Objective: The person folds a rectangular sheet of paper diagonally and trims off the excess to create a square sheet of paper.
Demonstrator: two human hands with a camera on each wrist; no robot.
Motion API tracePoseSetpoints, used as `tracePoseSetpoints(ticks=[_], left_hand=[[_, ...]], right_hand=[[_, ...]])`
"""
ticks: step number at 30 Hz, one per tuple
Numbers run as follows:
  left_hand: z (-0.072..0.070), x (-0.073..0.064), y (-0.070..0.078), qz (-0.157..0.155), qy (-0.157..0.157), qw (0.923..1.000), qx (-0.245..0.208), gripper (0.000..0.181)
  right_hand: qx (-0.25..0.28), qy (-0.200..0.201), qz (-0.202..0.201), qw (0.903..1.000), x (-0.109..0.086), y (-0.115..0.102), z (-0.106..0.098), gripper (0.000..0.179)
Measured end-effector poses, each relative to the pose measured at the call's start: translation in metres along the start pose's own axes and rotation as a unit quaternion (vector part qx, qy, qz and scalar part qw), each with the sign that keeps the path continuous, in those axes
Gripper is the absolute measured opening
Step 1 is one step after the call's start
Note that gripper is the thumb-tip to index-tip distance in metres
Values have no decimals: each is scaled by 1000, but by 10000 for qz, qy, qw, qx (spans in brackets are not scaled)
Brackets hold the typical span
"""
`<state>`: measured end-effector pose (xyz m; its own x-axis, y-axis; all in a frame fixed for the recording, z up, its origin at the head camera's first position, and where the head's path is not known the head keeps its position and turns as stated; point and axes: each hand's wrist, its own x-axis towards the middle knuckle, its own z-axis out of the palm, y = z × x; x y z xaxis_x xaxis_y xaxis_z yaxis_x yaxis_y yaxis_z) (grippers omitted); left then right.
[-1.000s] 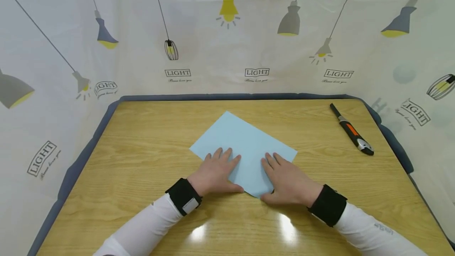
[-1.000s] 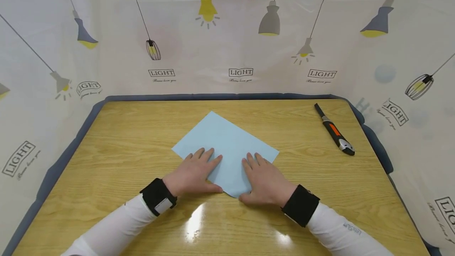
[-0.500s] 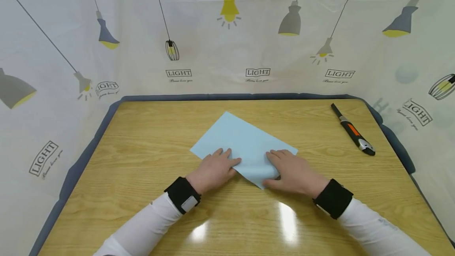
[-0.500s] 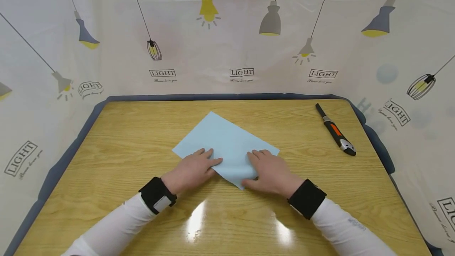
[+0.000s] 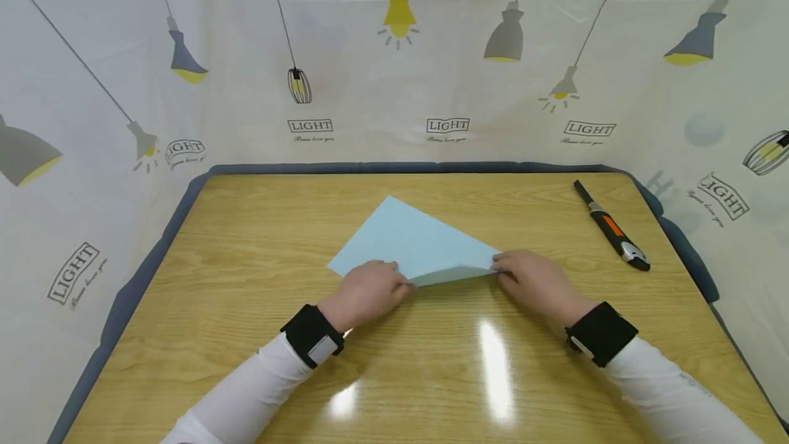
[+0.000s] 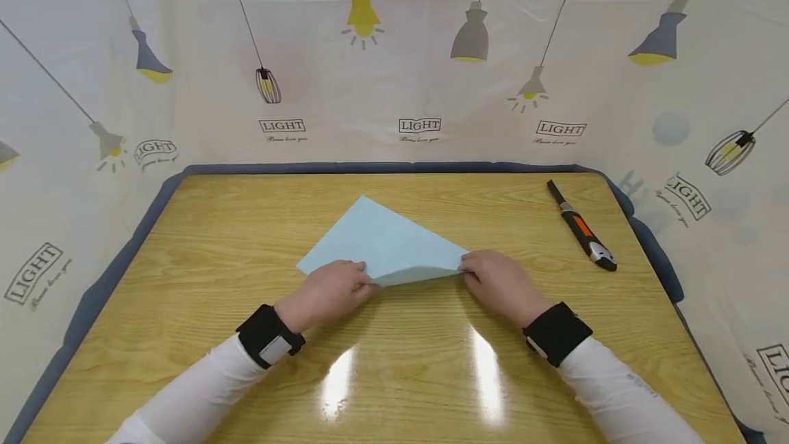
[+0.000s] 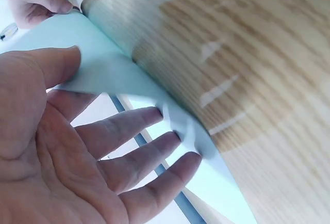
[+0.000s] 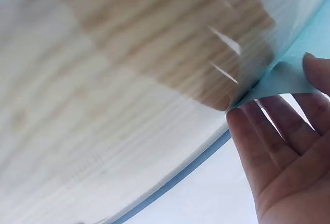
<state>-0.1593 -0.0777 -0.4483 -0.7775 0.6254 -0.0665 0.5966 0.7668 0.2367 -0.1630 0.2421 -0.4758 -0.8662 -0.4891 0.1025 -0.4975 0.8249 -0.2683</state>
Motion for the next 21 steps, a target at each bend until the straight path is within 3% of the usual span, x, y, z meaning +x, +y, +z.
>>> tracePoseSetpoints(ticks=[4,12,21], left_hand=[[-3,4,-3,-300,-60,9986,-430,30],[-6,11,-6,-845,29,9937,-737,39],[-12,18,-12,-1349,244,9855,-996,35]], right_hand=[[205,170,178,9995,5,1,-3,6],[365,218,570,9975,11,-1,-9,16],[511,270,1116,9921,15,0,-8,20]])
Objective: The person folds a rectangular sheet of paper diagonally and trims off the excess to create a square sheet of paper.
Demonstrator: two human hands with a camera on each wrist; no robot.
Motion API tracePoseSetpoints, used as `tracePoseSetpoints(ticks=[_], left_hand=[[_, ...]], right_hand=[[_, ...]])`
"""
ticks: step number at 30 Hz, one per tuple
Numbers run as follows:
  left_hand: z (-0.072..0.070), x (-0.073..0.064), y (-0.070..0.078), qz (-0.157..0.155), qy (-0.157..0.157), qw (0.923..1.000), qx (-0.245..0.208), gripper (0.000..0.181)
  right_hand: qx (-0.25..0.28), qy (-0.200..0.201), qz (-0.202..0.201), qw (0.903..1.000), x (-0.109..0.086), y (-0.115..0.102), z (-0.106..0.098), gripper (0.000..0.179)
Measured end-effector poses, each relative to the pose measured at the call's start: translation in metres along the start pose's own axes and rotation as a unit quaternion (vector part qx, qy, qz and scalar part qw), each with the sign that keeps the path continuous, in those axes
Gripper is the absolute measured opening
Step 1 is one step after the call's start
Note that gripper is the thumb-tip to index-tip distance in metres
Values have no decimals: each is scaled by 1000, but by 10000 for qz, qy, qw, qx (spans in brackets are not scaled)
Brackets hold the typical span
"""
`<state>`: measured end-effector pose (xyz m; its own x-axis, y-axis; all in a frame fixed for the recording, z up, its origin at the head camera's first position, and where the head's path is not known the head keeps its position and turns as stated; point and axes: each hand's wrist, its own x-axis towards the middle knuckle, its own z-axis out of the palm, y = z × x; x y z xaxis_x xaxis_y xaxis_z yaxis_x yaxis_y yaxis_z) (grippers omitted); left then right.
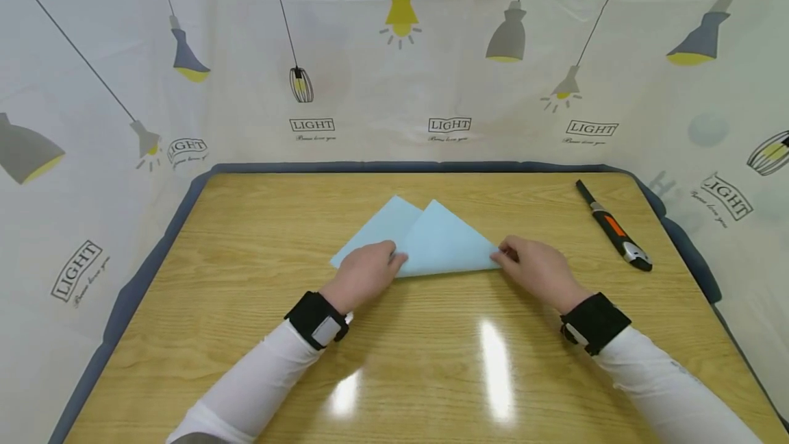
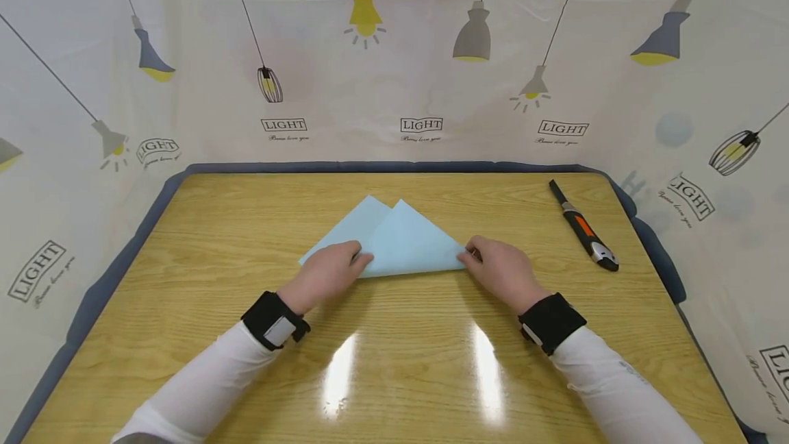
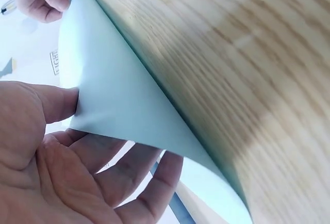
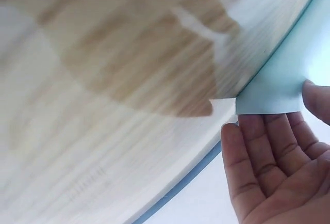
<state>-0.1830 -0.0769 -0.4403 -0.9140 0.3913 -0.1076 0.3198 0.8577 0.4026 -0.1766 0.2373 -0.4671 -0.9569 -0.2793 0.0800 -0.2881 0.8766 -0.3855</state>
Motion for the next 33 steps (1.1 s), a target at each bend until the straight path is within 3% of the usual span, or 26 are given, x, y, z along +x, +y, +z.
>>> tracePoseSetpoints(ticks=[7,10,13,17,25,33], left_hand=[[3,5,-6,23,312,9991,276,28],[5,5,-6,318,423,9971,548,50],[7,5,-4,641,329,9937,861,67],[10,7,0,887,73,9880,1263,69],[19,12,5,850,-246,9725,2154,62],[22,16,11,1103,-594,9741,1884,59]], right_hand=[[228,-281,302,9989,-1,-1,0,23],[208,-369,287,9987,-1,-3,1,23],[151,-442,242,9986,1,-3,1,22],[90,-524,253,9983,3,-4,1,19],[137,-721,302,9968,10,-9,1,18],[285,-886,330,9951,12,-11,-2,18]])
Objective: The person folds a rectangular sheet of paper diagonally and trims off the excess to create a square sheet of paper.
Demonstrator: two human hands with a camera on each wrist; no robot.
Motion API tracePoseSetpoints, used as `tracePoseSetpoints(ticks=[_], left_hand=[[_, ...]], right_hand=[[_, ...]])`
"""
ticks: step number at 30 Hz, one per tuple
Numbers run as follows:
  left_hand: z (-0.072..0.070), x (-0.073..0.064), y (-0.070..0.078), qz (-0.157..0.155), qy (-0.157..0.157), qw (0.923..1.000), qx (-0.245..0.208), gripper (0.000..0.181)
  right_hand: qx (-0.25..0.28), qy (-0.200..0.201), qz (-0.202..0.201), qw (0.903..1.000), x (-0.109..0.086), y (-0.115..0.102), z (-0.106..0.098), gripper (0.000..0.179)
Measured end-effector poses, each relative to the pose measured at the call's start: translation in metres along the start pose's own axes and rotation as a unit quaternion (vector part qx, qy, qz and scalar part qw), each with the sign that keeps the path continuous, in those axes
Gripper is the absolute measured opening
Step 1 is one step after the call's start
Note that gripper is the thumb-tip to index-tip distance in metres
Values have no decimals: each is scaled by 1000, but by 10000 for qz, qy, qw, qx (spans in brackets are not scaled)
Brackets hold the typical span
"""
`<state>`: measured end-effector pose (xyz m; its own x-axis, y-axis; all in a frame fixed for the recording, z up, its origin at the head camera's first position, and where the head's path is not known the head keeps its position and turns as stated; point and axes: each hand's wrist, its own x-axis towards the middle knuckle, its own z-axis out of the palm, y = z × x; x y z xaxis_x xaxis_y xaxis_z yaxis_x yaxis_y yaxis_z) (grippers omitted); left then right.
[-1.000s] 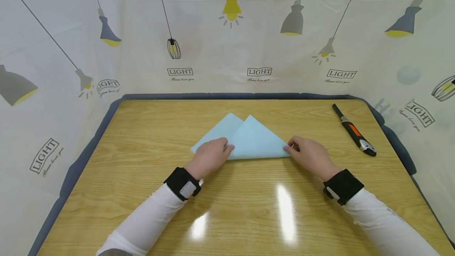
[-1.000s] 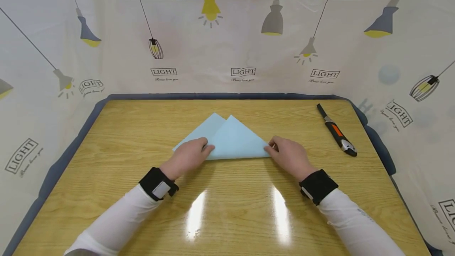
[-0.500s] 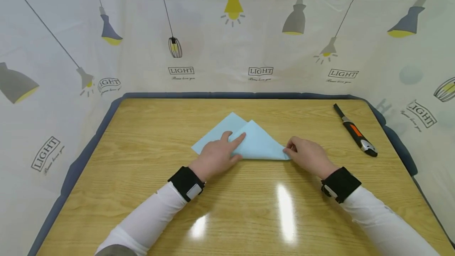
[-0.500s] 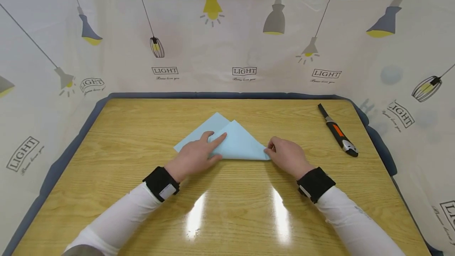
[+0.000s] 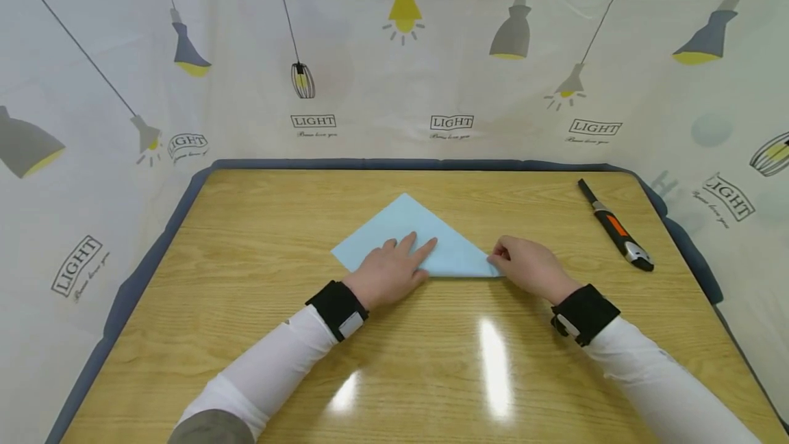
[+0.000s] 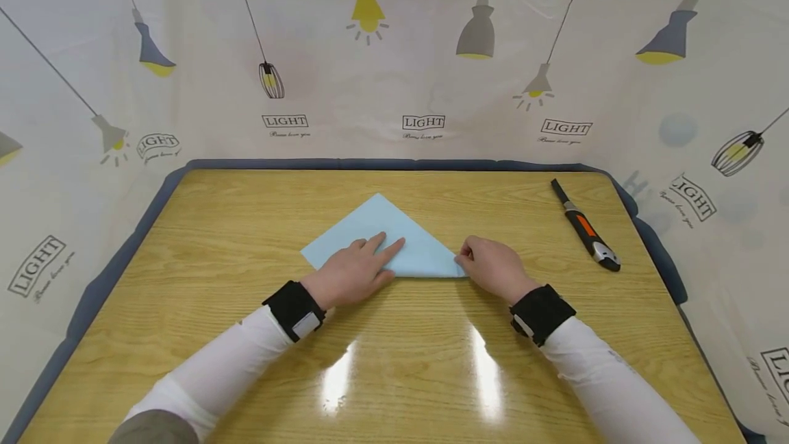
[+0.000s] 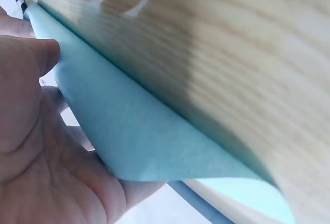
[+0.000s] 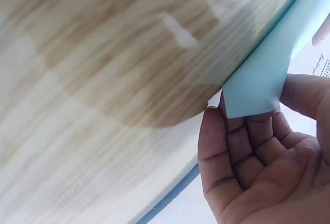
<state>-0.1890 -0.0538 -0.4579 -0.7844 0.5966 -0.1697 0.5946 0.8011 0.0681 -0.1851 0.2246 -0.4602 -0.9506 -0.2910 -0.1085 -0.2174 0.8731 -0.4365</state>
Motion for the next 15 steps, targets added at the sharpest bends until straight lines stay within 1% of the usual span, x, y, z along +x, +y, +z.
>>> tracePoseSetpoints(ticks=[4,7,11,14,15], left_hand=[[-3,3,1,-20,-52,9999,128,56],[-3,3,3,-50,-111,9994,318,55],[-3,4,5,-86,-163,9983,550,53],[-1,5,6,-129,-227,9972,697,52],[-1,6,6,-149,-242,9969,729,52]], right_hand=[[97,-17,59,9999,0,1,0,18],[204,-29,103,9997,-2,2,0,19],[259,-31,160,9995,-9,2,0,22],[38,62,44,10000,-16,1,2,30],[-117,132,-81,9998,-19,1,2,35]])
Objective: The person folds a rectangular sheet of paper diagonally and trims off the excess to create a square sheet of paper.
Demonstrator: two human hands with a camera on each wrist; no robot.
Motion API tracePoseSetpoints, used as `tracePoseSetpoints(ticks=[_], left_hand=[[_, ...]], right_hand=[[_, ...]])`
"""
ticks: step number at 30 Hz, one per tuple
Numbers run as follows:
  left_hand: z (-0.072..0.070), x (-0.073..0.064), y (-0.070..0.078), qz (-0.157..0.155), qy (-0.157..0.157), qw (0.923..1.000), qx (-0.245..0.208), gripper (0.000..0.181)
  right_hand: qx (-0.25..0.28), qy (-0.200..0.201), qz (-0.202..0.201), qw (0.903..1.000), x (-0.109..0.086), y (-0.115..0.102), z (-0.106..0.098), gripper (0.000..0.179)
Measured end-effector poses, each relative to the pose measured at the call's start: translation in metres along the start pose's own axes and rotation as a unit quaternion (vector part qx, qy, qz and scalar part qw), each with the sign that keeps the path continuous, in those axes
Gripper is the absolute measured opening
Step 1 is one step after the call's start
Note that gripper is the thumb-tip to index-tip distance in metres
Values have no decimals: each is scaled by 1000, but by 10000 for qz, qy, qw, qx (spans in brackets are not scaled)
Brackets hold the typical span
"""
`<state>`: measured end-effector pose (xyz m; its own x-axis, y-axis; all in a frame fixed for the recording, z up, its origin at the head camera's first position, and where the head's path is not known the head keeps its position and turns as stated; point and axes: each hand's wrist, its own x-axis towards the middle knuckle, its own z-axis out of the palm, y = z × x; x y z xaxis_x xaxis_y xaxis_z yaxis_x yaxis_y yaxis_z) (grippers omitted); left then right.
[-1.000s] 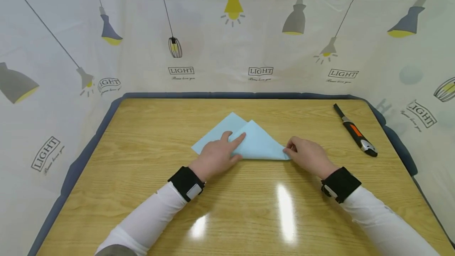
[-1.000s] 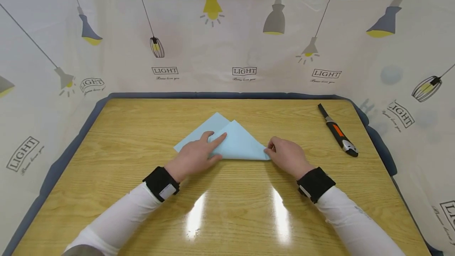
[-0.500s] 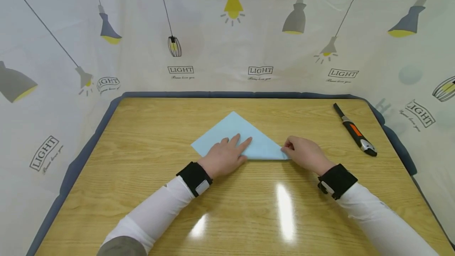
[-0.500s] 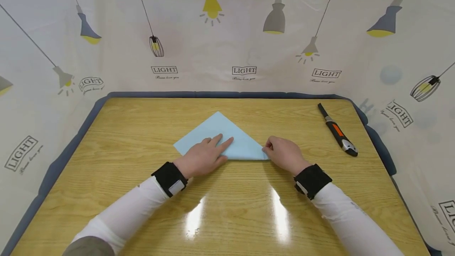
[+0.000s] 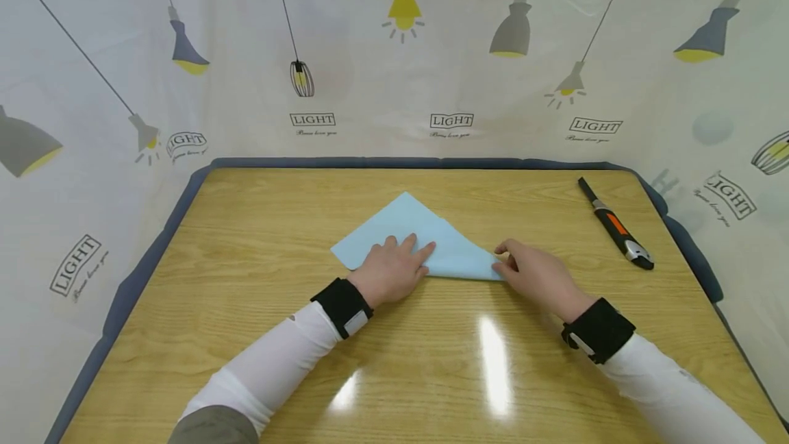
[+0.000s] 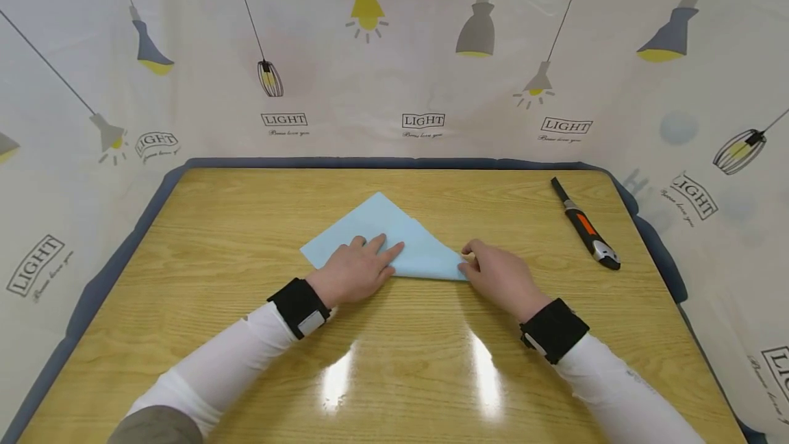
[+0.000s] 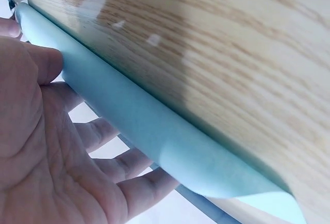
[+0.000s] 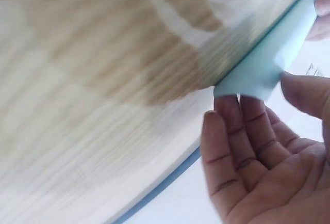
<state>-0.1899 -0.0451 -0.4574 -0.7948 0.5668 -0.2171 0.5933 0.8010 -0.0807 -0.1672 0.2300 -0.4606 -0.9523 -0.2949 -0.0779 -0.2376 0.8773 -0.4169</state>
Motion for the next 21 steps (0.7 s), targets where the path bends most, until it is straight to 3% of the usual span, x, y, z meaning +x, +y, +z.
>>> tracePoseSetpoints(ticks=[3,7,16,21], left_hand=[[0,0,0,-48,-18,10000,32,52],[-1,-1,-1,-58,-1,10000,-37,52],[0,4,-3,2,233,9996,-139,60],[2,10,-4,136,155,9995,-219,58]], right_hand=[[-519,139,-443,9976,-4,-2,2,49],[-1038,252,-921,9900,-3,-7,5,52],[-1309,232,-1045,9856,3,-9,6,44],[-1415,197,-1069,9840,7,-9,8,43]])
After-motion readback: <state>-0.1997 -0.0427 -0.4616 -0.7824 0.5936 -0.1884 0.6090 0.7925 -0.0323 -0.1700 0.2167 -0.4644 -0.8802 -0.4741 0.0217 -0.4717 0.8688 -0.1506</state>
